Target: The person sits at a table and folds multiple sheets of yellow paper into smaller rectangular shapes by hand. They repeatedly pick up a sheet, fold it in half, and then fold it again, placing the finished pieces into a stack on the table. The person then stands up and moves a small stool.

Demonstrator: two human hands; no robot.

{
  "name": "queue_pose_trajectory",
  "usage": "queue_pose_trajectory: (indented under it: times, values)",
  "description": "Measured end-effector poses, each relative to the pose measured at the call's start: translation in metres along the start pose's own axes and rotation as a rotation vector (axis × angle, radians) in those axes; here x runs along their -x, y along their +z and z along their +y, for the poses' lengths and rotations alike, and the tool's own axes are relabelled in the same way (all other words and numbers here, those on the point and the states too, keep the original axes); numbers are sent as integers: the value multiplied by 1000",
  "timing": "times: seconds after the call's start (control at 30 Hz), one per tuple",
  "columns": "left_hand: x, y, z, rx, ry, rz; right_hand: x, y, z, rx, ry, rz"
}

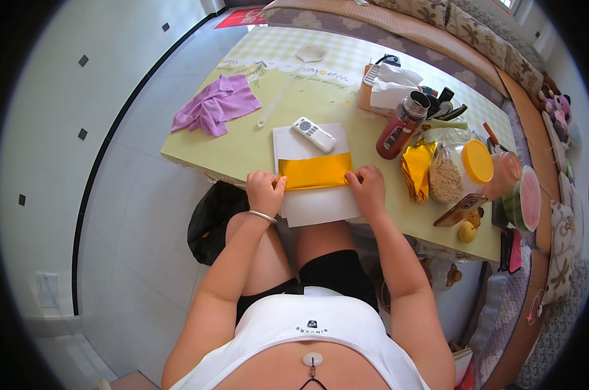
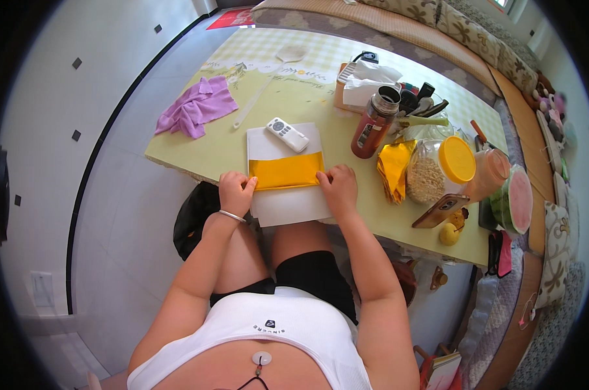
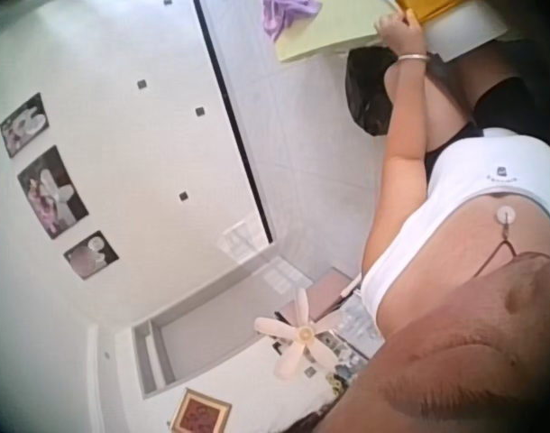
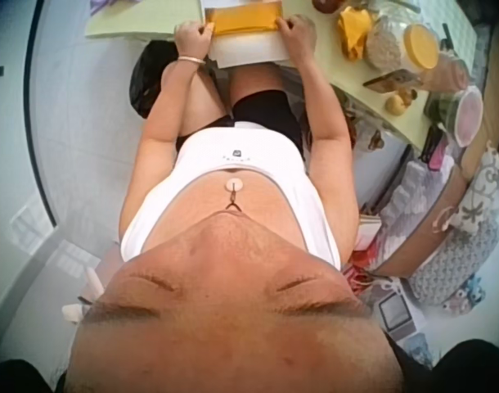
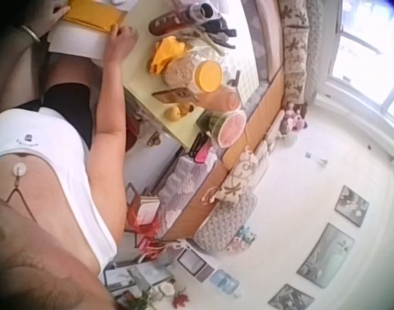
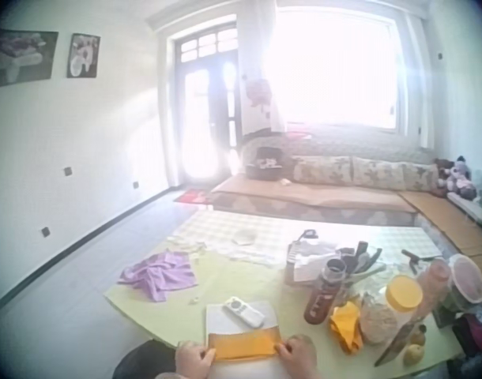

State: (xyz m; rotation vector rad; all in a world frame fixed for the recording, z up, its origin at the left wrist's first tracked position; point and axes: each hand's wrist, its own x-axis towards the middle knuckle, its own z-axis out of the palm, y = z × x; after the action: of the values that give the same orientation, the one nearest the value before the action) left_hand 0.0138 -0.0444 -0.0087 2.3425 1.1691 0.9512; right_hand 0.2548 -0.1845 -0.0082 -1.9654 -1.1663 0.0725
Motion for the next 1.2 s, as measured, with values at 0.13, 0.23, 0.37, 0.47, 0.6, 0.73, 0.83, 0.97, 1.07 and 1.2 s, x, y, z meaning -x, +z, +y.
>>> queue_pose_trajectory:
  times: [0.13, 0.23, 0.37, 0.47, 0.6, 0.73, 0.83, 0.97, 1.07, 1.2]
  values:
    - [-2, 7, -1, -108, 25, 30, -3, 9, -1, 98, 15, 27]
    - [-3, 8, -1, -165, 44, 21, -3, 11, -3, 145, 15, 49]
    - [-3, 7, -1, -201, 80, 30, -2, 13, -5, 177, 11, 63]
    - [-4, 7, -1, -203, 106, 31, -2, 15, -3, 198, -3, 86]
    - [-5, 6, 0, -241, 103, 2, -2, 18, -3, 231, -17, 104]
    - [-11, -1, 21, -296, 218, 159, -4, 14, -5, 240, 21, 63]
    - [-24, -1, 19, -182, 546, 80, -5, 13, -8, 244, 34, 41]
    - [-23, 10, -12, -23, 560, -341, -14, 7, -23, 326, -36, 22]
    - [-27, 1, 8, -156, 595, -499, -13, 18, -12, 508, -361, 61]
    - [-3, -12, 27, -341, 589, -584, 20, 43, -31, 341, -517, -361]
